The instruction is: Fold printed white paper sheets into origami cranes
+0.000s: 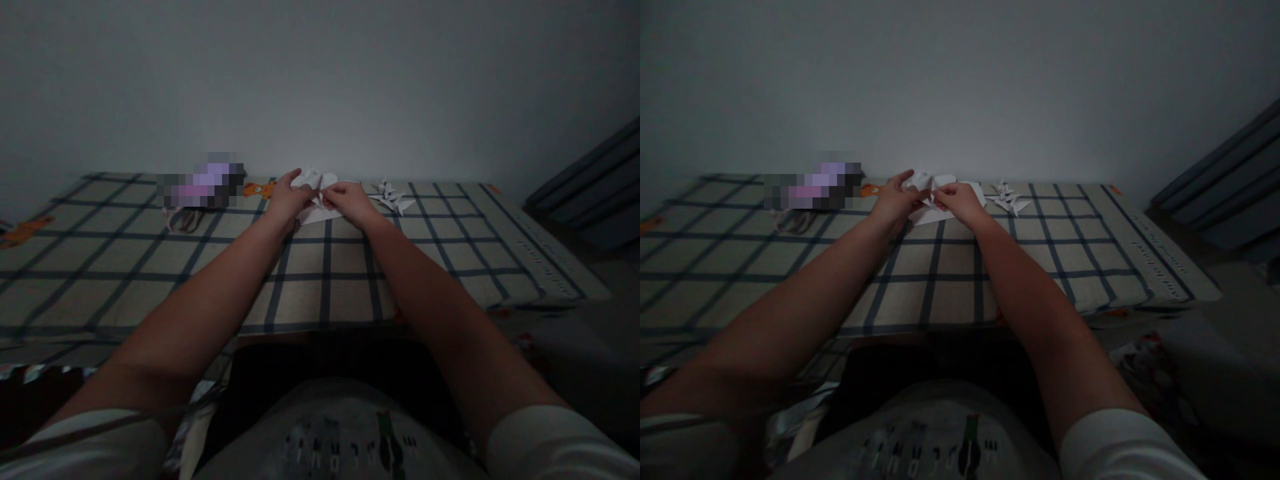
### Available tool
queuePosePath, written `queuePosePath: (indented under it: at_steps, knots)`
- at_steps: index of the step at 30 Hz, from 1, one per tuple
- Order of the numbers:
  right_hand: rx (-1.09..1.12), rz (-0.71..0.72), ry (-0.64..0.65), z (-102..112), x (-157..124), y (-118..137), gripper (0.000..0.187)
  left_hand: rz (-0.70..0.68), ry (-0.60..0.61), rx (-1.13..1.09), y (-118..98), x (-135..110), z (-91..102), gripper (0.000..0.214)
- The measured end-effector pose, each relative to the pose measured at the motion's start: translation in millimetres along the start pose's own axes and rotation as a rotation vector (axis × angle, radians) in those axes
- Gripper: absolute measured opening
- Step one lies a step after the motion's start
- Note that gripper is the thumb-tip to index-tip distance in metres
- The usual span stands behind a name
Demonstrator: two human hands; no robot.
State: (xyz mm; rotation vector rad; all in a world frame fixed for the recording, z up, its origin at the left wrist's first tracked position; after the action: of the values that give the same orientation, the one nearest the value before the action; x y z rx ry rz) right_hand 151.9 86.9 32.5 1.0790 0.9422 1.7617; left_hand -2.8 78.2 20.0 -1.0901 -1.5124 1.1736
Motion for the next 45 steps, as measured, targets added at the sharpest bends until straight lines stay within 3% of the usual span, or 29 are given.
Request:
queuePosePath:
  at_steps: [3, 14, 27, 33, 45]
  knots:
    - [-0.055, 0.047, -0.016, 1, 2, -1, 0.023, -0.015, 0.004, -0.004, 0, 0, -0.5, 0.076]
    - [0.089, -0.072, 0.009, -2, 1, -5, 0.024, -0.075, -0.013, 0.071, 4, 8, 4.3, 0.081]
    - [-0.128, 0.036, 0.051, -8, -1, 5, 0.026, 0.058, -0.002, 0.005, 3, -2, -1.3, 0.077]
    - [0.046, -0.037, 0.084, -11, -3, 1, 0.024, 0.001, -0.041, -0.016, 0, 3, 2.5, 0.071]
    - [0.107, -0.111, 0.134, -18, -6, 3, 0.022, -0.069, -0.093, 0.078, 2, 8, 8.5, 0.078]
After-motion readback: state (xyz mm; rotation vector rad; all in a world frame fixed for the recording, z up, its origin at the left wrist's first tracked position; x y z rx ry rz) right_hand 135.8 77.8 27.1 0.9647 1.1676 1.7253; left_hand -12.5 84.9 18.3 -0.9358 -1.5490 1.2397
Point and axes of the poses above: each hand's wrist, its own x-axis towards the middle knuckle, its own z-axis out of the back of the hand, y = z × x, the point moved 7 cm from there along x, towards the middle knuckle, and after that the axes turned 3 degrees about -x, right-handed, at the moved point
